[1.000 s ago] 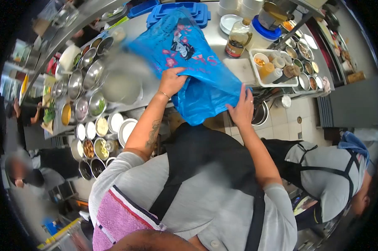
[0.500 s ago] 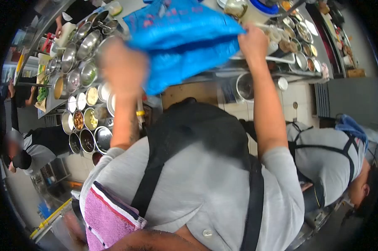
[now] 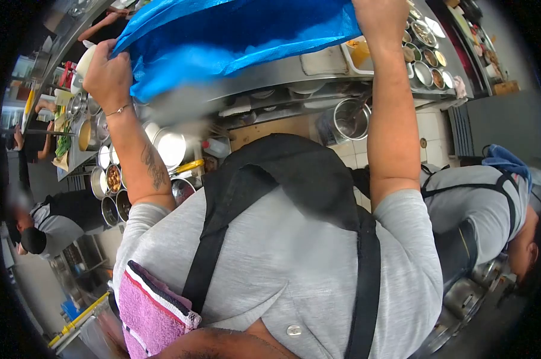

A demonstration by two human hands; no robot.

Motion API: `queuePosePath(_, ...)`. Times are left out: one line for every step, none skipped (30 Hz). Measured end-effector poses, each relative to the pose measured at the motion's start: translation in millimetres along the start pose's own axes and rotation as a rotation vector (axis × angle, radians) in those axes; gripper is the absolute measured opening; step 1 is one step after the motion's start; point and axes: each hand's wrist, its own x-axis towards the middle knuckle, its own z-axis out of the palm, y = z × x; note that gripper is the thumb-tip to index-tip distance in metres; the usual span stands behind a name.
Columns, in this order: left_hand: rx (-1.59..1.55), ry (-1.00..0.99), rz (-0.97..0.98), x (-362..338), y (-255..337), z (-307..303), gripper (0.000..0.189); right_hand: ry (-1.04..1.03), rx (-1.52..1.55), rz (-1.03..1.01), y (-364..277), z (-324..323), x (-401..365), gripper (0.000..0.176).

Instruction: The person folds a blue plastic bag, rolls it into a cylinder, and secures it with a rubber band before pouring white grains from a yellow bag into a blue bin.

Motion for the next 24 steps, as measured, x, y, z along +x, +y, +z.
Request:
queuePosePath(-0.01,-0.004,0.036,0.8,-0.2,-4.1,0.022,0.016,0.025,0.008,1.0,-3.8,-2.5,0.023)
queuePosePath(-0.013,-0.001,0.036,-0.6,2.2,-7.4,0.022,0.019,0.023,0.006,1.7,-7.6,-4.5,0.023)
queuePosePath(-0.096,0.026,0.002,-1.2,12.1,-16.4,0.022,0.061,-0.006,-0.064,2.1,-12.1,-8.3,0.023)
queuePosePath(-0.179,0.054,-0.032,-3.5,21.8,-24.3,0.022,0.103,-0.033,-0.133,2.8,-16.8,-13.3,0.023)
queuePosePath(-0.343,0.102,-0.06,-12.4,29.1,-27.5,0.028,0.076,-0.073,-0.123,5.0,-22.3,-21.4,0.031)
queuePosePath(-0.419,0.124,-0.017,-27.3,38.4,-24.3,0.028,0.078,-0.072,-0.123,14.0,-22.5,-29.3,0.031)
queuePosePath(-0.494,0.149,0.028,-45.5,47.5,-19.1,0.029,0.081,-0.162,-0.074,26.5,-21.2,-38.9,0.029)
queuePosePath(-0.455,-0.107,0.131,-68.8,53.9,-23.4,0.027,0.082,-0.252,-0.025,41.7,-21.9,-49.3,0.026)
queuePosePath(-0.594,-0.32,0.317,-90.3,65.1,-19.0,0.021,-0.04,-0.473,-0.016,70.1,-26.7,-52.4,0.027)
queuePosePath(-0.378,-0.855,0.424,-103.8,75.1,-29.4,0.015,-0.101,-0.485,0.045,89.7,-37.2,-57.2,0.027)
queuePosePath(-0.508,-0.965,0.344,-128.0,72.4,-20.2,0.016,-0.17,-0.495,0.103,106.5,-47.1,-62.9,0.027)
queuePosePath(-0.646,-1.061,0.243,-136.3,69.7,-21.8,0.016,-0.202,-0.547,0.106,124.2,-53.6,-73.7,0.028)
queuePosePath(-0.695,-1.041,0.279,-126.5,73.2,-40.1,0.015,-0.232,-0.601,0.108,135.3,-59.1,-81.1,0.028)
queuePosePath(-0.689,-1.037,0.267,-113.9,75.2,-58.4,0.015,-0.239,-0.594,0.099,136.8,-64.7,-86.0,0.028)
queuePosePath(-0.814,-1.124,0.203,-101.8,75.0,-77.2,0.022,-0.244,-0.455,0.114,134.7,-69.7,-92.8,0.029)
queuePosePath(-0.941,-1.206,0.137,-96.1,70.4,-87.4,0.028,-0.248,-0.315,0.131,133.5,-73.9,-96.9,0.03)
queuePosePath(-1.004,-1.432,-0.005,-99.7,52.7,-89.5,0.029,-0.257,-0.307,0.125,135.1,-79.5,-97.5,0.03)
queuePosePath(-0.999,-1.426,-0.015,-108.9,40.2,-85.1,0.029,-0.252,-0.178,0.161,137.8,-86.1,-96.5,0.029)
queuePosePath(-1.357,-1.356,-0.289,-123.1,28.1,-74.9,0.039,-0.245,-0.052,0.197,139.9,-91.2,-95.7,0.029)
queuePosePath(-1.703,-1.234,-0.57,-141.0,14.6,-61.7,0.055,-0.248,-0.049,0.193,141.7,-94.6,-96.0,0.029)
queuePosePath(-0.986,-1.106,-0.302,-165.5,-3.5,-41.9,0.087,-0.213,0.113,0.336,143.4,-97.2,-96.9,0.027)
queuePosePath(-0.989,-1.104,-0.296,-185.2,-6.7,-29.7,0.087,-0.177,0.273,0.477,143.4,-100.5,-97.9,0.025)
queuePosePath(-0.718,-0.982,-0.146,-205.2,-3.7,-21.9,0.1,-0.184,0.288,0.51,138.0,-102.8,-98.1,0.023)
queuePosePath(-0.447,-0.843,0.001,-219.0,1.4,-12.2,0.113,-0.182,0.286,0.502,137.6,-104.0,-94.3,0.023)
